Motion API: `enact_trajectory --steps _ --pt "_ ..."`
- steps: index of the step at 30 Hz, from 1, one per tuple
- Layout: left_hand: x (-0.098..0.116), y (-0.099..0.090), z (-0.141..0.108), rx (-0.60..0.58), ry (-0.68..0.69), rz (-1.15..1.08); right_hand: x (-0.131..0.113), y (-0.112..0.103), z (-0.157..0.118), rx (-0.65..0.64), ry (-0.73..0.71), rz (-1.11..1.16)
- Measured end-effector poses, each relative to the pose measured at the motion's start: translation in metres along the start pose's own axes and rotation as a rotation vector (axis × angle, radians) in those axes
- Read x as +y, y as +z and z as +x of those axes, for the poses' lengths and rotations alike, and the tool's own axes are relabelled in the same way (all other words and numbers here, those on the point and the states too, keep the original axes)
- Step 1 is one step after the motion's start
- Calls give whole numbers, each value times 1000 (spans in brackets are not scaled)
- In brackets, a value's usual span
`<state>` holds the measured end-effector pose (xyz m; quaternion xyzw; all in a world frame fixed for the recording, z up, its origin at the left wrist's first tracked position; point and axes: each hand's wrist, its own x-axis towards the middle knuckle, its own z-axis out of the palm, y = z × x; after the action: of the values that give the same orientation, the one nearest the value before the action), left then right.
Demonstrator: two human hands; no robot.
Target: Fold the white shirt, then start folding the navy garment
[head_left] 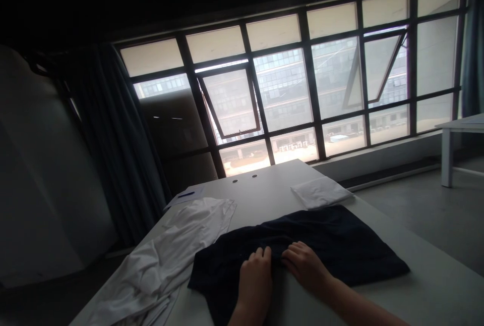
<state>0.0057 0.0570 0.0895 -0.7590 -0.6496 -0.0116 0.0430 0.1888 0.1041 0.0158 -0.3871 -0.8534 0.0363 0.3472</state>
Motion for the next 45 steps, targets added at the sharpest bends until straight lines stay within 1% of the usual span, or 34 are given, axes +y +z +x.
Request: enact_trajectory --steps 3,5,10,13,15,17,19,22,28,32,34,36,42,45 --pt "-22 -10 2 4 -57 47 3 -2 2 47 26 -11" --pt "-38 -19 2 27 -104 67 5 -3 2 83 24 -19" --pt "-76 -55 -4 64 -188 53 10 1 3 137 37 -18" --pt "-100 -75 -9 70 -241 -23 12 1 3 142 70 -1" --pt "-114 -85 -12 63 -238 -123 12 0 3 138 88 10" --pt "-126 -90 -12 76 -202 -221 11 -2 4 140 97 11" --pt "-134 -91 -12 107 -171 -289 9 -3 4 145 99 8" --pt "-136 -89 -9 165 -150 -347 8 -3 4 151 105 7" --pt "-127 -89 -7 237 -154 -369 12 0 4 192 100 21" --pt "-124 -87 -6 265 -166 -369 5 1 5 246 70 -67" --pt "-121 -83 -4 287 -169 -375 -2 0 4 262 23 -123" --pt "-116 -80 -2 299 -156 -385 -12 0 1 245 -51 -135" --pt "-94 -80 -5 277 -37 -496 -40 -7 -5 75 -253 -66" --pt "-87 -81 -7 279 3 -572 -53 -8 -7 53 -367 -73"
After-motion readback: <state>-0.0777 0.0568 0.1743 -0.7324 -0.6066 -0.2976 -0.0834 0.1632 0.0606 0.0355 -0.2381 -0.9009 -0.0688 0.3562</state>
